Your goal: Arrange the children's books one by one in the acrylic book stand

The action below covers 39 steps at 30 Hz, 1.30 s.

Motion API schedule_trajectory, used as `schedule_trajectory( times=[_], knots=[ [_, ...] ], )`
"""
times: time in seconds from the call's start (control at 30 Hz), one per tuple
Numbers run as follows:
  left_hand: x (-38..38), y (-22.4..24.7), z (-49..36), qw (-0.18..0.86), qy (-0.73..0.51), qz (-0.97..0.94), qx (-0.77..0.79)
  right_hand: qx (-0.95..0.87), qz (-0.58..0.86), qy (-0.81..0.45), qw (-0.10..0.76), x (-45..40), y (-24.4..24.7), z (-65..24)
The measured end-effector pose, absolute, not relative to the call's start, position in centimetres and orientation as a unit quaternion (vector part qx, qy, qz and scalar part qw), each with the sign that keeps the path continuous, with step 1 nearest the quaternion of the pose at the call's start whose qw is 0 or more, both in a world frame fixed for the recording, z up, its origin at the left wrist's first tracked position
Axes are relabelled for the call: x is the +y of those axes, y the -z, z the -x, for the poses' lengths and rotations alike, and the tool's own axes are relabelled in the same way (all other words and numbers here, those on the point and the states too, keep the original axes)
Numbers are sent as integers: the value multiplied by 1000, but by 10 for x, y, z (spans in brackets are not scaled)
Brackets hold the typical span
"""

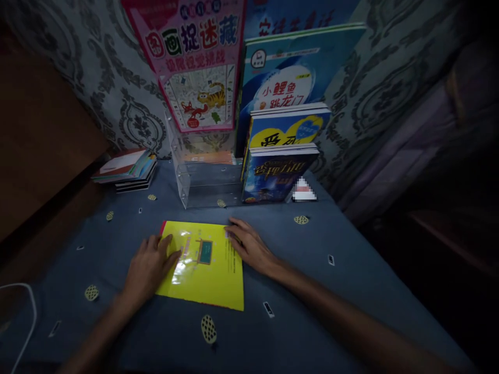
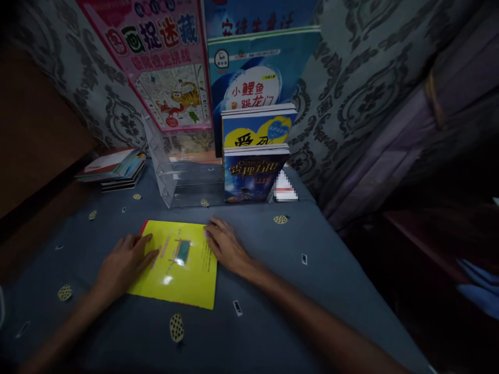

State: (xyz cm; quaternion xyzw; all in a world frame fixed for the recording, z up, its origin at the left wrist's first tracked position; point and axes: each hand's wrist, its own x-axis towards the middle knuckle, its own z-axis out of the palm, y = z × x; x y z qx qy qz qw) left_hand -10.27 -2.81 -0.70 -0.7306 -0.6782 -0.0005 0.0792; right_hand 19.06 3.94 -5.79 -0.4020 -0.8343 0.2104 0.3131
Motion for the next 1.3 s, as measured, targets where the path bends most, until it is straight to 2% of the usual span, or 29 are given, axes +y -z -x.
schedule_trajectory(
  times=[0.33,0.43,0.57,0.63,0.83,1.3],
  knots=[
    [-13,-16,10,64,-63,810,-579,-829,492,-102,245,48,45,-263],
    [-6,-10,-1,84,-23,849,-521,-834,482,-119,243,36,38,-250],
    [3,13,-9,81,58,900,-424,-872,363,-188,268,18,35,-218],
    [7,23,-12,88,82,905,-408,-875,350,-196,269,14,37,-210],
    [11,39,-14,139,151,898,-388,-866,386,-183,259,17,38,-225],
    [20,61,-1,144,207,896,-364,-862,411,-191,225,15,22,-236]
  ],
)
